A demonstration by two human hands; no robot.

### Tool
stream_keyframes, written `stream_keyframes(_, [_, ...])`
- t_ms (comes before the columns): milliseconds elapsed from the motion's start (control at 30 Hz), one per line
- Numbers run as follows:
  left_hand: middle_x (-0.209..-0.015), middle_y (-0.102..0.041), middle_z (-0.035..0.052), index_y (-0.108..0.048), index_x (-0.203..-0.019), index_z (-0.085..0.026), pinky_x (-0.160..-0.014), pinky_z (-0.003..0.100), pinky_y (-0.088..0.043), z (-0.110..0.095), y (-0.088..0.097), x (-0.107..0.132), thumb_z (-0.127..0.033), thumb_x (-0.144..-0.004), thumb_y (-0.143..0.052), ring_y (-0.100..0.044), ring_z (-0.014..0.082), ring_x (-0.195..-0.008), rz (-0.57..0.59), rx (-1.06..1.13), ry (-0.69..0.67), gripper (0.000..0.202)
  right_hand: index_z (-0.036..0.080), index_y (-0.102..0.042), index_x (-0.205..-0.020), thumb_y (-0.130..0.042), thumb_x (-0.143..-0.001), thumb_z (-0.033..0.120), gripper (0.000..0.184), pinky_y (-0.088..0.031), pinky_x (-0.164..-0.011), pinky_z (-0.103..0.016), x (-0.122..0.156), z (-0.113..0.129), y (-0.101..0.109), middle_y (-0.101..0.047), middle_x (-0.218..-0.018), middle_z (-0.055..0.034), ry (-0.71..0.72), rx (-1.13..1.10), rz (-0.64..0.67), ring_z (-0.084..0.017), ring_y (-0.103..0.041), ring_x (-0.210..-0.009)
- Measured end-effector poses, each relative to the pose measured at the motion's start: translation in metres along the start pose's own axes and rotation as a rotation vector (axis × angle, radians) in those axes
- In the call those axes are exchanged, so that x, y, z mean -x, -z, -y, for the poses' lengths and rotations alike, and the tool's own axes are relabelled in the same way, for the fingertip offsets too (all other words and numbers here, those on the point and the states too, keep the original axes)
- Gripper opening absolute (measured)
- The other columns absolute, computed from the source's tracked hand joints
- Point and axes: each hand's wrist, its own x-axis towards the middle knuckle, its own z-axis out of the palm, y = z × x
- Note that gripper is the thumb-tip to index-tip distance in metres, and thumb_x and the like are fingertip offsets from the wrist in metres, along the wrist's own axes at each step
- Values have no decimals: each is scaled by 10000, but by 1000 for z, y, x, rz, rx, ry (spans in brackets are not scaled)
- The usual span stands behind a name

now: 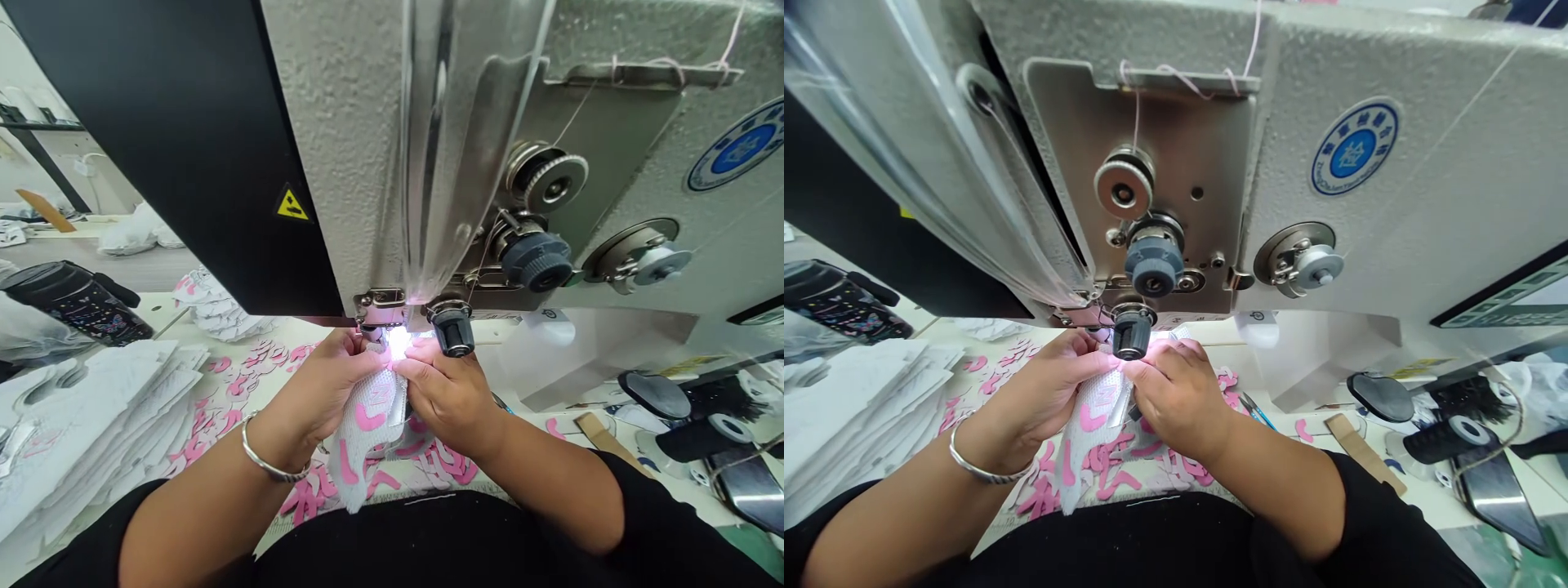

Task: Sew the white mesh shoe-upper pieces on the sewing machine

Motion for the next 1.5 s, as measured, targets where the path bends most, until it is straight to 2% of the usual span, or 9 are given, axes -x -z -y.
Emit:
stream_keyframes(167, [-633,-601,-10,-541,-644,-173,-556,262,-451,0,0,-1,-149,-603,-755,-581,129,-575,34,66,43,220,217,-680,-1024,-562,-875,95,226,-499,-872,-374,0,-1,-2,-691,-894,-39,7,0,-8,-198,-642,-968])
stream_keyframes(367, [-649,-634,5,-628,-717,-167,-545,263,-449,2,3,-3,-154,-637,-740,-597,143,-578,78,38,25,138,224,-675,-1042,-561,-879,107,231,-499,-890,-379,1,-2,-2,-695,-928,-37,-8,-21,3,-193,-638,-971])
stream_keyframes(667, [-626,-603,-26,-590,-693,-168,-521,236,-453,4,4,-3,-137,-615,-781,-578,118,-558,-19,43,5,209,224,-663,-1043,-571,-865,106,232,-492,-886,-379,0,-3,-1,-697,-954,-35,12,-19,2,-201,-630,-978])
stream_keyframes(733, [-632,-608,-22,-596,-694,-166,-535,238,-461,5,5,-3,-142,-632,-775,-583,119,-570,-5,52,9,191,219,-667,-1040,-561,-869,102,233,-490,-889,-379,-1,-3,0,-699,-934,-33,10,-16,12,-198,-633,-970])
stream_keyframes(833, [-654,-630,-2,-625,-703,-157,-567,252,-481,5,6,-4,-153,-655,-759,-600,129,-596,79,60,26,142,218,-673,-1041,-552,-875,109,233,-490,-888,-383,-2,-3,1,-700,-920,-36,6,-9,22,-197,-637,-960])
stream_keyframes(1000, [-654,-622,-27,-607,-690,-169,-582,244,-494,6,6,-3,-137,-610,-799,-606,119,-604,-2,93,-24,210,215,-675,-1049,-553,-869,110,241,-499,-876,-391,-1,-3,0,-696,-929,-45,11,-16,18,-203,-636,-963])
stream_keyframes(1233, [-665,-622,-28,-599,-729,-174,-555,223,-484,4,4,-1,-130,-640,-770,-580,99,-567,9,86,-34,198,208,-678,-1035,-556,-887,145,202,-495,-882,-410,-3,-4,2,-680,-949,-64,-10,-31,72,-222,-619,-983])
stream_keyframes(1367, [-746,-626,-26,-613,-836,-189,-595,219,-512,7,10,2,-161,-690,-772,-593,96,-614,36,60,-29,217,209,-677,-1040,-558,-895,187,189,-495,-879,-418,-5,-5,4,-673,-940,-68,-24,-51,103,-233,-613,-976])
stream_keyframes(1500, [-884,-645,12,-585,-1049,-224,-678,269,-552,12,24,7,-216,-758,-753,-647,150,-754,151,13,27,336,184,-676,-1078,-560,-890,183,220,-493,-880,-424,-7,-4,7,-668,-915,-79,-25,-42,125,-246,-611,-971])
